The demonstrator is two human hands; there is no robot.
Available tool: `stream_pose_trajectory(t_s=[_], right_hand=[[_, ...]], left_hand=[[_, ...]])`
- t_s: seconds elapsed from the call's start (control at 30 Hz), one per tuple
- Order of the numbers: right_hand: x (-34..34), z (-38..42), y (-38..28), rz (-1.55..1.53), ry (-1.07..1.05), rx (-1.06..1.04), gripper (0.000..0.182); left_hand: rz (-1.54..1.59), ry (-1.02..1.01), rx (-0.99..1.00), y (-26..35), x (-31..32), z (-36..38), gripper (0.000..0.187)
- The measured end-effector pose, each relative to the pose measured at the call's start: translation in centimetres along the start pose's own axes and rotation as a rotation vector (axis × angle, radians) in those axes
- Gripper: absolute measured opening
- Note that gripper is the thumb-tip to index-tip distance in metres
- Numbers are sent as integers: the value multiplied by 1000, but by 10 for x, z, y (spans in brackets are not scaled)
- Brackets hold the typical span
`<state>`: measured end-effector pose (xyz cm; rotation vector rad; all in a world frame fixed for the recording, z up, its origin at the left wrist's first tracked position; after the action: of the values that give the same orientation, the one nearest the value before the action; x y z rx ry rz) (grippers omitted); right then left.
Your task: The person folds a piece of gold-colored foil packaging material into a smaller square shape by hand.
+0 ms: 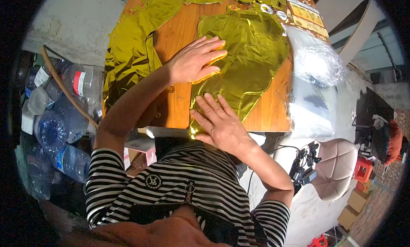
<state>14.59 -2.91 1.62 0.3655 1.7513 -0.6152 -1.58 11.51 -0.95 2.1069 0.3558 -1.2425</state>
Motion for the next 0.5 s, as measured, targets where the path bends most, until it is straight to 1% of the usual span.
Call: stream_pose_trajectory(t_s=[0.1,0.17,0.27,0.3,0.37,0.4,0.47,0.5], right_hand=[[2,1,1,7,-7,-4,72],[1,2,1,19,-11,-4,72],[2,3,1,12,9,-3,73],[2,4,1,0,10,-5,73],[5,5,1,-1,31,10,72],[5,5,1,-6,46,5,72],[4,5,0,-13,67,4,70],[4,6,0,-3,79,19,70]], left_hand=[[15,-19,-12,2,-6,-5,56],[39,-145,-103,0,-11,-11,55],[-68,-122,-92,3,-18,-22,55],[-70,-123,-78,1,-14,-25,55],[0,-36,2,0,-9,-30,56],[-4,-41,22,0,-6,-33,56],[-14,-59,-51,-2,1,-39,57],[-17,-63,-30,-2,4,-41,57]])
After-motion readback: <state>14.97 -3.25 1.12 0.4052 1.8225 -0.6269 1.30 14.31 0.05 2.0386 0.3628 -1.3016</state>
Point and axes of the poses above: each hand's wrist, its own z-axis away from the middle knuckle, its own x-axis out of the palm, y = z × x, the point moved 4 cm from there along -z, towards the middle knuckle, and after that the axes turned 10 degrees about z, right-handed, at the moved point
